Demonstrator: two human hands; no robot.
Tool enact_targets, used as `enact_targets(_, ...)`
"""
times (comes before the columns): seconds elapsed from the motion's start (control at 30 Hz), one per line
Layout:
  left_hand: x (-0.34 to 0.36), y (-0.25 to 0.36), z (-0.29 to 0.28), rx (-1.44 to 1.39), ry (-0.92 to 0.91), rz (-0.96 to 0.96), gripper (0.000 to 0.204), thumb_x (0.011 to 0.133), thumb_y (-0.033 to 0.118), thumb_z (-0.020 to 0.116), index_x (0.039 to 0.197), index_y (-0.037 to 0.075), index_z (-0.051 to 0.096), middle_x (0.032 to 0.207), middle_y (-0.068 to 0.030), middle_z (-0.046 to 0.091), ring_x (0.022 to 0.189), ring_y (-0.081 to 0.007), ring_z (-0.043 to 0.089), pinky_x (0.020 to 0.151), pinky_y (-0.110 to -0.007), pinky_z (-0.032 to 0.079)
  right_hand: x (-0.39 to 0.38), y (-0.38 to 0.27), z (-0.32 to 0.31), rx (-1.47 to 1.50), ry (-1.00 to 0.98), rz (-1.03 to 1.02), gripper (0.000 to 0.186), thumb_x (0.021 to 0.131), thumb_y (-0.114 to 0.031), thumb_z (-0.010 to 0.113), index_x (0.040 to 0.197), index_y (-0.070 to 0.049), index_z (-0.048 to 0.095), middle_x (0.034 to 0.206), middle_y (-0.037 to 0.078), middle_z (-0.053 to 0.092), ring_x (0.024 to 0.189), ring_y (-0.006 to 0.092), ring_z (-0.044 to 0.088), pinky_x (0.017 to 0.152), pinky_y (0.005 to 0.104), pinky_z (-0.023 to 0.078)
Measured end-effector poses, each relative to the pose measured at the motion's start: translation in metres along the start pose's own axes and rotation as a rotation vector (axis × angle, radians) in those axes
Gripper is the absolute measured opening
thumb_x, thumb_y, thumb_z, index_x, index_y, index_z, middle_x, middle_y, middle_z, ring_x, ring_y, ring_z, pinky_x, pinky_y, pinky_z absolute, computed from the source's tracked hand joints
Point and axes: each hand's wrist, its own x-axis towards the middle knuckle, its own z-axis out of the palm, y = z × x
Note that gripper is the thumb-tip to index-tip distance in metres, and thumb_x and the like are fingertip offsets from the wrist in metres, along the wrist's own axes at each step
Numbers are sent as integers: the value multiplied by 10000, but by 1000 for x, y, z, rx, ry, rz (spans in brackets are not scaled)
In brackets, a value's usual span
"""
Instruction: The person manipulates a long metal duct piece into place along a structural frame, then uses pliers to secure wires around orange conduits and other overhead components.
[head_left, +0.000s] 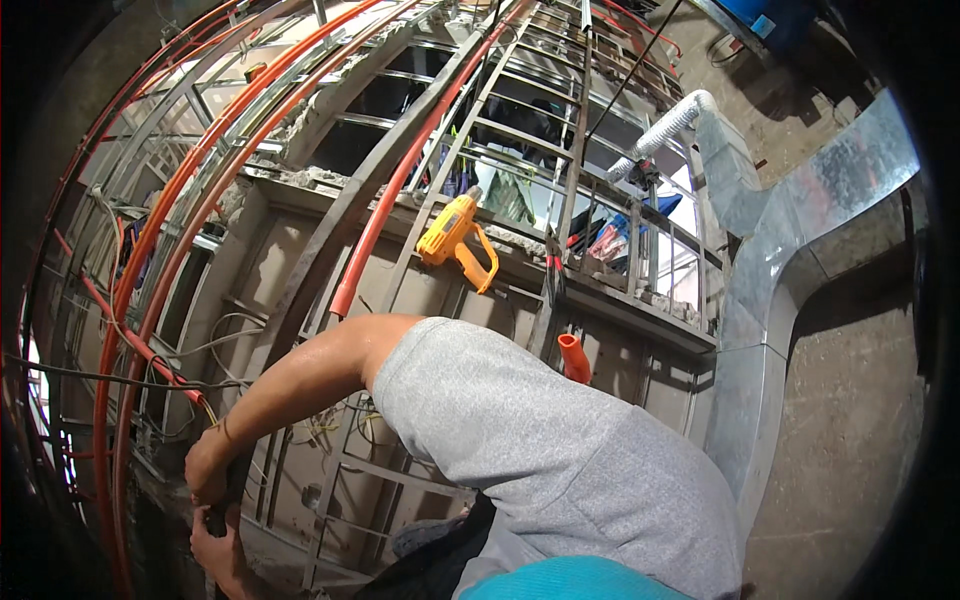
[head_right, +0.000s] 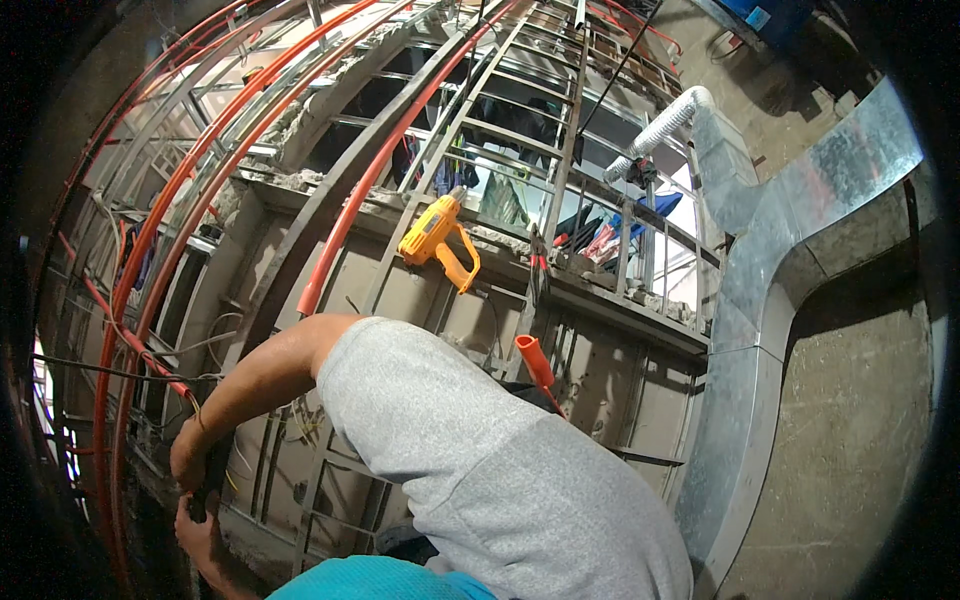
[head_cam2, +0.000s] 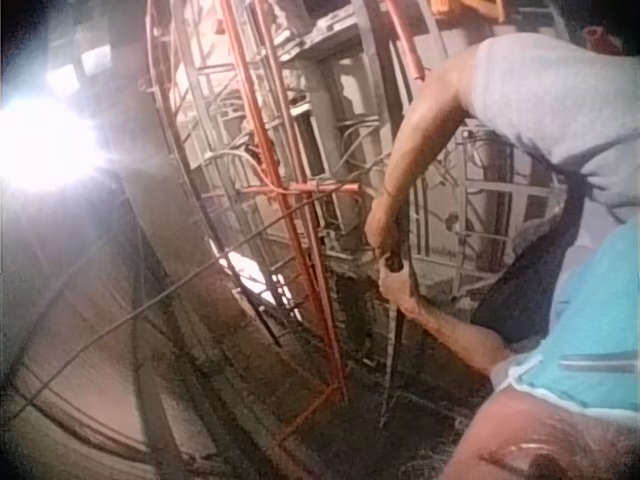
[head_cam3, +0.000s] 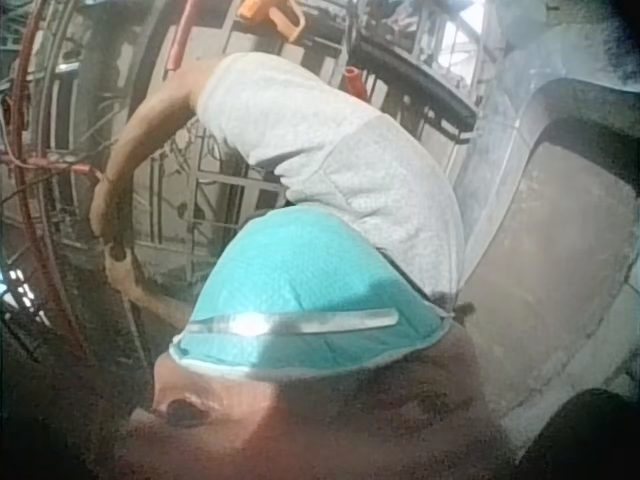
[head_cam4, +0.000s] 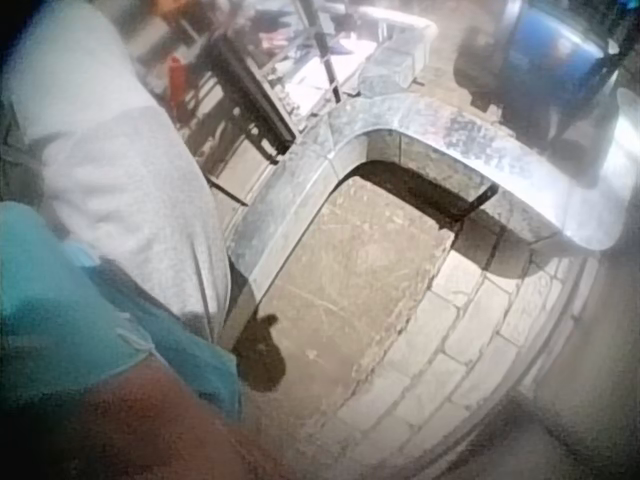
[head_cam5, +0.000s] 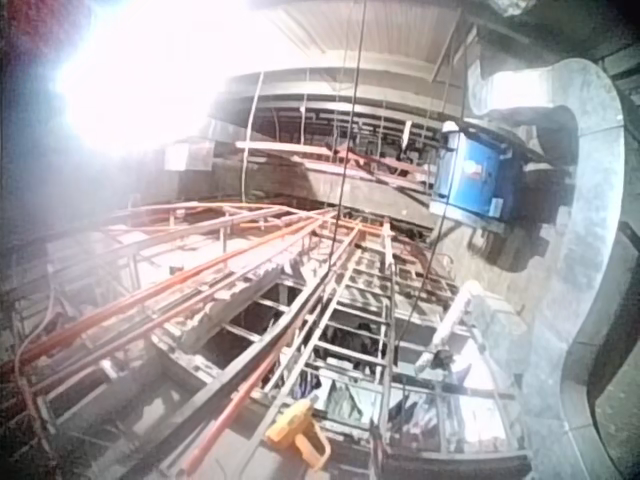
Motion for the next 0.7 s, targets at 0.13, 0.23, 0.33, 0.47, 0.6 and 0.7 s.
enact_targets(0.13, 2, -5, 5, -9, 23, 36, 508, 791, 415, 774, 1078, 13, 654, 977, -222, 702, 968, -426, 656, 827, -452, 484, 2, 4, 3, 43, 25, 38, 510, 968, -449, 428, 1192, -71, 688, 1199, 197, 673, 1123, 369, 626, 955, 487, 498)
enact_targets(0.23, 5, -2, 6, -48, -1, 75, 514, 790, 425, 777, 1077, 15, 659, 996, -222, 705, 978, -430, 655, 835, -460, 486, 5, 10, 5, -21, 50, -29, 511, 953, -474, 468, 1148, -69, 710, 1153, 184, 697, 1092, 364, 649, 939, 479, 510)
enact_targets(0.33, 3, 3, 1, 17, -9, 0, 548, 787, 454, 776, 1098, 17, 664, 1028, -227, 703, 1004, -429, 653, 853, -469, 486, -1, 1, 3, 27, 122, 93, 505, 923, -485, 535, 1094, -52, 732, 1104, 181, 714, 1067, 351, 671, 901, 469, 536)
enact_targets(0.47, -1, -20, -2, 33, -14, 1, 583, 786, 478, 774, 1135, 25, 665, 1049, -218, 707, 1016, -432, 649, 864, -478, 483, -4, -17, -9, 31, 184, 81, 490, 880, -471, 617, 1048, -28, 742, 1082, 191, 719, 1062, 335, 681, 864, 459, 560)
enact_targets(0.6, 15, -31, 17, 68, -17, 126, 631, 768, 486, 789, 1187, 34, 653, 1034, -192, 710, 1013, -396, 663, 874, -456, 485, 15, 12, 10, 15, 213, 86, 490, 875, -461, 629, 1069, -23, 735, 1112, 184, 713, 1067, 339, 677, 873, 463, 558)
enact_targets(0.7, 14, 6, -6, -133, -181, 62, 694, 755, 464, 809, 1270, 42, 614, 1118, -180, 680, 1115, -334, 629, 931, -428, 453, 40, 31, 18, -127, 137, -29, 489, 882, -451, 616, 1094, -26, 730, 1134, 178, 707, 1072, 345, 674, 881, 466, 552)
